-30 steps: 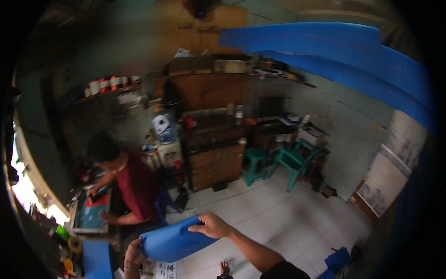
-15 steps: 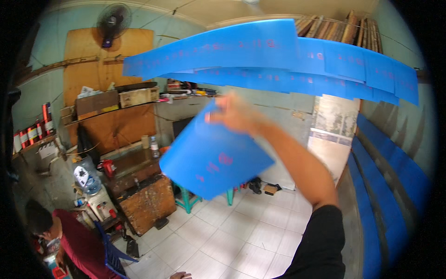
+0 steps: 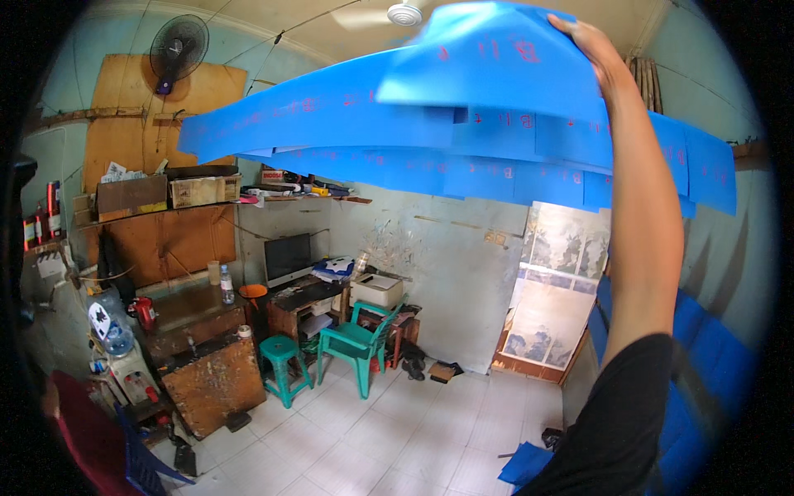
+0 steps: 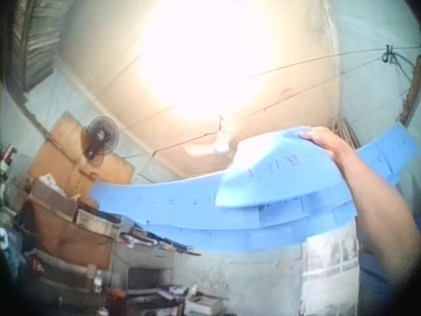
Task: The person repeatedly picks up blue sheets, lifts them to inspect the printed side, and places them on a table. Another person is seen working at a screen printing station nearby. The task involves handling printed sheets in a repetitive loop.
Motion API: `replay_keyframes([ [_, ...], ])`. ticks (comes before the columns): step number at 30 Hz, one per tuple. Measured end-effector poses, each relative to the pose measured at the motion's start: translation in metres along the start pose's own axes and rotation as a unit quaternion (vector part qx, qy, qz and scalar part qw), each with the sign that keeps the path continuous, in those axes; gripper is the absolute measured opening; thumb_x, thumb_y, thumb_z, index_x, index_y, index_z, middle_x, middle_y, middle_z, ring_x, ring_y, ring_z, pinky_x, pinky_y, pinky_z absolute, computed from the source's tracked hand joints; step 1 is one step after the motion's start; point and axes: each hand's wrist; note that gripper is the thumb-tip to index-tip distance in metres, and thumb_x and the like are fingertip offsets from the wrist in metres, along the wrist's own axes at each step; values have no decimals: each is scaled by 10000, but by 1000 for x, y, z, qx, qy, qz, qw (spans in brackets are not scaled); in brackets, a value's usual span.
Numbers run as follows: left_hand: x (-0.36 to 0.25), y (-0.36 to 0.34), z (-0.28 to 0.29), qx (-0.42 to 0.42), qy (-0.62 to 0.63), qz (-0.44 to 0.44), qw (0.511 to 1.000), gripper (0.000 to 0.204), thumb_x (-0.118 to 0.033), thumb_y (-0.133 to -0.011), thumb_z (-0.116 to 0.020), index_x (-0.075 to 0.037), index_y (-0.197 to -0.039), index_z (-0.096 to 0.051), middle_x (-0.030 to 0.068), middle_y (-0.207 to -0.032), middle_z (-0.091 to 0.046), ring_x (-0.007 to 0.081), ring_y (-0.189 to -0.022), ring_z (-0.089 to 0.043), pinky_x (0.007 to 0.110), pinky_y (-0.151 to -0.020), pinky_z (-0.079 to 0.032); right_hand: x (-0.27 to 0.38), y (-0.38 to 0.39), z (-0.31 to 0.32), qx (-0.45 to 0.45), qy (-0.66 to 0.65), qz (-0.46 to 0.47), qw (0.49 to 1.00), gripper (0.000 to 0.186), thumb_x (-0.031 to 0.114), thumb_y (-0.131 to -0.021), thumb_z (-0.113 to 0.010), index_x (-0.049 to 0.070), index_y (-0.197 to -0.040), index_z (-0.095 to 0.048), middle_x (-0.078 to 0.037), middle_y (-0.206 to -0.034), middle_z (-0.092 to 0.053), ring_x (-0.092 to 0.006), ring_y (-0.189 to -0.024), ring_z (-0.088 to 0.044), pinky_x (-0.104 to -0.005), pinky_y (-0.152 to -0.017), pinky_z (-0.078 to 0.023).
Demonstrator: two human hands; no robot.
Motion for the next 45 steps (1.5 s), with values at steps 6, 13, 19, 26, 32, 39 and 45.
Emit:
replay_keyframes([
  [6, -34, -7, -100, 66, 63, -76, 993, 319, -218, -879, -496, 44, -1061, -505, 191, -959, -623, 199, -725, -628, 271, -564, -505, -22, 19, 26, -39, 56, 11, 998, 412, 184, -813, -636, -93, -1086, -501, -167, -934, -601, -192, -737, -618, -319, -633, -547],
  [13, -20, 28, -161, 100, -51, -18, 994, 266, -178, -881, -471, 25, -1043, -531, 152, -935, -635, 193, -730, -629, 267, -567, -494, -46, -5, 32, -39, 59, 46, 996, 431, 219, -821, -634, -106, -1071, -500, -153, -950, -593, -171, -730, -615, -260, -621, -543],
  [19, 39, 56, -135, 111, -178, -73, 975, 256, -175, -846, -446, -21, -984, -598, 101, -905, -643, 198, -719, -623, 321, -580, -490, -49, 7, 34, -15, 31, 21, 999, 547, 305, -802, -657, -114, -1116, -499, -159, -1014, -594, -183, -856, -605, -305, -761, -514],
  [26, 50, 101, -58, 21, -390, -243, 888, 241, -198, -839, -493, -39, -941, -643, 124, -900, -645, 251, -787, -621, 351, -724, -498, -181, 238, 39, -272, 61, 154, 948, 354, 211, -932, -449, -15, -1201, -489, -160, -1087, -586, -201, -926, -595, -287, -814, -479],
  [32, 77, 215, 36, -178, -267, -168, 932, 363, -353, -804, -578, -8, -910, -618, 200, -912, -617, 350, -849, -596, 398, -769, -473, -367, 713, -158, 79, 204, -324, 920, 302, 218, -867, -512, -16, -1051, -561, -120, -905, -596, -183, -768, -579, -292, -675, -470],
  [39, 221, 425, 166, -489, 277, 81, 823, 302, -257, -846, -503, 11, -968, -572, 124, -846, -644, 190, -659, -612, 294, -529, -473, -251, 1020, -311, 728, 152, -389, 543, 271, 263, -781, -607, 15, -888, -635, -58, -683, -595, -162, -566, -554, -301, -493, -454],
  [45, 369, 590, 90, -611, 400, 307, 611, 266, -264, -815, -486, -15, -869, -560, 111, -822, -621, 198, -601, -581, 325, -474, -439, -183, 1007, -509, 801, 35, -442, 402, 157, 160, -825, -507, 22, -865, -571, -80, -722, -603, -159, -602, -599, -278, -476, -490],
])
Point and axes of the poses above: each hand's wrist, its own y-axis away from the middle knuckle, its own z-axis out of the back of the hand, x = y × z
